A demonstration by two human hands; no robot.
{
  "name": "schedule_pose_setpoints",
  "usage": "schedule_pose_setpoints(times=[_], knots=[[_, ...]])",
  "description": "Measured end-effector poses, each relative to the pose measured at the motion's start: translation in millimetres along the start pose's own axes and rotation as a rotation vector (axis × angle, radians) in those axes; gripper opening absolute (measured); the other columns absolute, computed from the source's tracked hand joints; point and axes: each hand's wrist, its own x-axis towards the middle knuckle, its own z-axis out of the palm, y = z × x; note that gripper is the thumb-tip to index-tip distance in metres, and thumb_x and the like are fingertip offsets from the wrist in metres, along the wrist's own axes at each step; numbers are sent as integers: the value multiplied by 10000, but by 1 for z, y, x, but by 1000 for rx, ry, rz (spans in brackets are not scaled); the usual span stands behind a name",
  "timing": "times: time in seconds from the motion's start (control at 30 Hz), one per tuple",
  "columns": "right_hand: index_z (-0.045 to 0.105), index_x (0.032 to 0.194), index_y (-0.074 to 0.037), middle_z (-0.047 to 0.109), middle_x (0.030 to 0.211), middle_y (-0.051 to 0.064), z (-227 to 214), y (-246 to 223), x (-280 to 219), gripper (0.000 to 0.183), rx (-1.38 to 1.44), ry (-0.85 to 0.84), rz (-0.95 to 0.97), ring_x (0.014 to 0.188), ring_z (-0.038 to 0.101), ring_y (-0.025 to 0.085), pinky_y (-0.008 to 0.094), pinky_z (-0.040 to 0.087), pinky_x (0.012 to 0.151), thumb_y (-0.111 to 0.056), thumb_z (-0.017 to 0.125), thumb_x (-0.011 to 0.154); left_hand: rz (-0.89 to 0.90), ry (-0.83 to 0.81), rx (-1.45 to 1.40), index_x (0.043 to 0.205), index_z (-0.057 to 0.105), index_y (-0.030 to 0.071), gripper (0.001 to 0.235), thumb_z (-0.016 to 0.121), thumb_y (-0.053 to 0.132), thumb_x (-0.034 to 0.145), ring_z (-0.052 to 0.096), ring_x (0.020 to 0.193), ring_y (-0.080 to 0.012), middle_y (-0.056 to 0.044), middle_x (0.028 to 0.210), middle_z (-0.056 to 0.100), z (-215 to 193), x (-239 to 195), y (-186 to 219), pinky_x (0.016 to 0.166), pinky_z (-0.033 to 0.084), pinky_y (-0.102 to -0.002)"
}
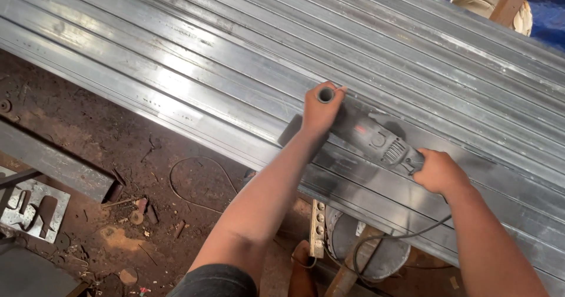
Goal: Polishing the surface of long metal profiles using a handheld angle grinder with a polishing disc.
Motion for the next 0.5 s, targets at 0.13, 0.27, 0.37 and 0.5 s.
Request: schedule_pose_setpoints(times=[0.13, 0.27, 0.37, 0.5], knots=[[629, 1441, -110, 736, 1309, 206, 0, -28, 2, 755, -21, 84, -152, 1278, 648, 398, 508, 543, 1061, -90, 648, 686, -17, -7, 115, 696, 631, 133, 214, 707, 196, 886, 513, 690, -89, -6, 649, 603, -39, 20, -12, 656, 486, -336], [662, 1347, -163, 743, 1128, 150, -12, -47, 11, 615, -56, 19, -105, 1038, 666, 360, 469, 535, 842, -99, 624, 736, -42, 73, 93, 647, 531, 162, 309, 675, 209, 917, 447, 650, -98, 16, 625, 493, -47, 13, 13, 678, 429, -308], [691, 1260, -210, 762, 988, 93, -17, -39, 15, 512, -68, -41, -23, 849, 690, 324, 427, 530, 690, -117, 596, 765, -71, 107, 38, 599, 443, 176, 400, 645, 192, 944, 380, 624, -86, 53, 605, 391, -33, -1, 22, 662, 374, -289], [719, 1026, -147, 774, 916, 134, -7, 18, 28, 331, -102, -5, -22, 857, 706, 353, 455, 554, 715, -128, 592, 721, -34, 59, 36, 595, 474, 177, 391, 653, 211, 941, 392, 632, -82, 68, 607, 405, 4, -7, -7, 661, 379, -288]])
